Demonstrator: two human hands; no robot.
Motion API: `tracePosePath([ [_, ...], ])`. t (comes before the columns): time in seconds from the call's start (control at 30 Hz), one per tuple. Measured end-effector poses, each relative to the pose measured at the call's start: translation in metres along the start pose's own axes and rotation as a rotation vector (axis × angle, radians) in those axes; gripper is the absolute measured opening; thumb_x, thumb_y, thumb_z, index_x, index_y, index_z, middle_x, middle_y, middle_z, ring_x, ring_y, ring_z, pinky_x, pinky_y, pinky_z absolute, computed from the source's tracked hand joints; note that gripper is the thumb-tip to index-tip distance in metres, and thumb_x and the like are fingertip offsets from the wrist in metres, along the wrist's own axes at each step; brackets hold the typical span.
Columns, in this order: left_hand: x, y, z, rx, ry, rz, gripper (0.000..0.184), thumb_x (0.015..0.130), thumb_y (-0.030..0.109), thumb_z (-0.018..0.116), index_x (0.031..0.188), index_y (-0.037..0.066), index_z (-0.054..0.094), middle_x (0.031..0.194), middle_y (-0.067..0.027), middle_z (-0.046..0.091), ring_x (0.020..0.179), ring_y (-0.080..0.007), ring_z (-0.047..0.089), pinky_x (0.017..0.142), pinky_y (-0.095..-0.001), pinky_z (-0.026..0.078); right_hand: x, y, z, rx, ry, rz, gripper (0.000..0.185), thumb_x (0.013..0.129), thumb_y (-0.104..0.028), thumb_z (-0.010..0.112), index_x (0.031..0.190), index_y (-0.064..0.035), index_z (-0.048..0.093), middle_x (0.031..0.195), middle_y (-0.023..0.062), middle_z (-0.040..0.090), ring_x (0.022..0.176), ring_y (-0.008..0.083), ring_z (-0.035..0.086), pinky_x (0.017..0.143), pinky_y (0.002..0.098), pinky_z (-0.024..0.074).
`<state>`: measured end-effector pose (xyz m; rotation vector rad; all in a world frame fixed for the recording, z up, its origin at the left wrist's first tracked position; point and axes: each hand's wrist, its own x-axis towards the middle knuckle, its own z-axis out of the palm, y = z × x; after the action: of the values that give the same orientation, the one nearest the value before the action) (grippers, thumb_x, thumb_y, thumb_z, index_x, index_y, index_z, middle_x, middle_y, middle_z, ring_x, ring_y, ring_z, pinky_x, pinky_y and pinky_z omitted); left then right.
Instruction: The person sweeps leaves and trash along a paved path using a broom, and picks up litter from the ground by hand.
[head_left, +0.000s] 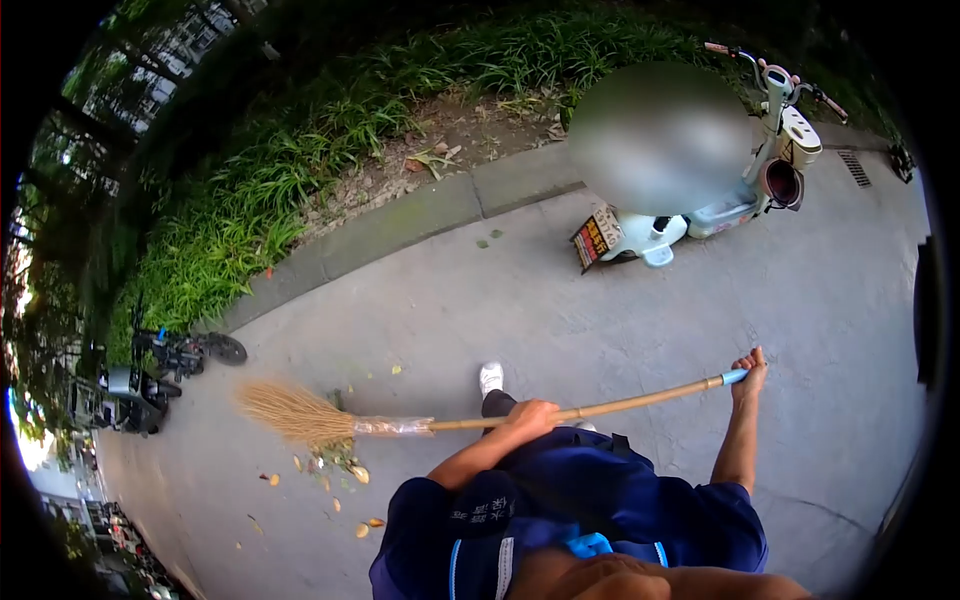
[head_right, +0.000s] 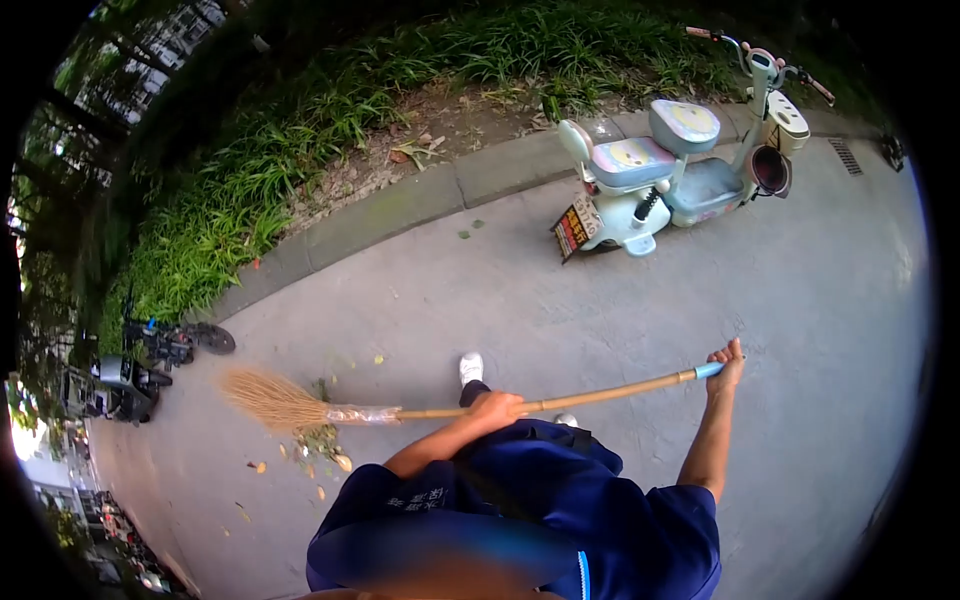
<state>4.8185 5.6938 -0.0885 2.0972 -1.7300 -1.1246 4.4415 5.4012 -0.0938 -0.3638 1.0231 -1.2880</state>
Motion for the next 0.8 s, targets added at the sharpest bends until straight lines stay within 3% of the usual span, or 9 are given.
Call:
tracePosePath([
  [0.1, 0.04, -0.041, -0.051, -0.055, -0.137, 0.07, 0.023, 0.076, 0.03, 0.053, 0.084, 0.01, 0.06, 0.079, -0.0159, 0.061, 0.078, -0.0345, 0.058, 0.069, -0.0437, 0.046, -0.009, 0.025, 0.042, -0.014, 0.12, -0.034, 0.022, 0.083, -0.027, 0.055, 0.071, -0.0153, 0.041, 0.051, -0.0085, 0.027, 0.043, 0.0036, 0.031, 0.045, 0.021, 0.0321],
  [0.17, 0.061, -0.071, -0.096, 0.107, -0.143, 0.095, 0.02, 0.076, 0.027, 0.051, 0.085, 0.012, 0.061, 0.079, -0.017, 0.061, 0.078, -0.0347, 0.058, 0.069, -0.0443, 0.046, -0.016, 0.043, 0.067, 0.01, 0.133, -0.076, 0.019, 0.084, -0.025, 0.055, 0.074, -0.0124, 0.044, 0.051, -0.0076, 0.031, 0.043, 0.0036, 0.034, 0.044, 0.0201, 0.0327],
  [0.2, 0.072, -0.096, -0.102, -0.01, -0.04, 0.129, 0.018, 0.075, 0.022, 0.05, 0.084, 0.012, 0.061, 0.079, -0.0169, 0.061, 0.077, -0.0345, 0.058, 0.069, -0.0443, 0.046, -0.019, 0.053, 0.076, 0.035, 0.186, -0.09, 0.019, 0.084, -0.024, 0.054, 0.073, -0.0122, 0.045, 0.05, -0.0076, 0.031, 0.043, 0.0038, 0.034, 0.044, 0.02, 0.0324],
  [0.23, 0.082, -0.104, -0.129, 0.028, -0.083, 0.165, 0.017, 0.073, 0.02, 0.05, 0.084, 0.012, 0.061, 0.078, -0.0163, 0.061, 0.077, -0.0341, 0.058, 0.068, -0.044, 0.046, -0.028, 0.059, 0.086, 0.051, 0.221, -0.106, 0.019, 0.084, -0.024, 0.054, 0.073, -0.0118, 0.045, 0.05, -0.0076, 0.031, 0.042, 0.0039, 0.034, 0.044, 0.02, 0.033],
  [0.37, 0.14, -0.119, -0.204, 0.171, -0.156, 0.314, 0.016, 0.069, 0.014, 0.052, 0.083, 0.013, 0.061, 0.074, -0.0144, 0.061, 0.074, -0.0328, 0.059, 0.066, -0.0427, 0.047, -0.05, 0.084, 0.104, 0.129, 0.415, -0.151, 0.019, 0.085, -0.022, 0.05, 0.071, -0.0103, 0.045, 0.049, -0.0072, 0.032, 0.041, 0.0045, 0.034, 0.042, 0.0204, 0.0363],
  [0.53, 0.227, -0.127, -0.251, 0.249, -0.202, 0.49, 0.017, 0.068, 0.011, 0.053, 0.082, 0.014, 0.061, 0.071, -0.0137, 0.061, 0.071, -0.0323, 0.059, 0.063, -0.0427, 0.047, -0.06, 0.116, 0.106, 0.287, 0.605, -0.265, 0.017, 0.086, -0.02, 0.047, 0.072, -0.0105, 0.044, 0.048, -0.0075, 0.03, 0.04, 0.0041, 0.032, 0.041, 0.0198, 0.0325],
  [0.8, 0.359, -0.112, -0.339, 0.37, -0.293, 0.643, 0.02, 0.066, 0.01, 0.051, 0.081, 0.015, 0.064, 0.07, -0.0148, 0.061, 0.068, -0.0331, 0.059, 0.062, -0.043, 0.047, -0.037, 0.174, 0.163, 0.421, 0.721, -0.307, 0.023, 0.085, -0.029, 0.052, 0.075, -0.009, 0.047, 0.054, -0.0018, 0.039, 0.051, 0.0124, 0.039, 0.054, 0.0271, 0.0379],
])
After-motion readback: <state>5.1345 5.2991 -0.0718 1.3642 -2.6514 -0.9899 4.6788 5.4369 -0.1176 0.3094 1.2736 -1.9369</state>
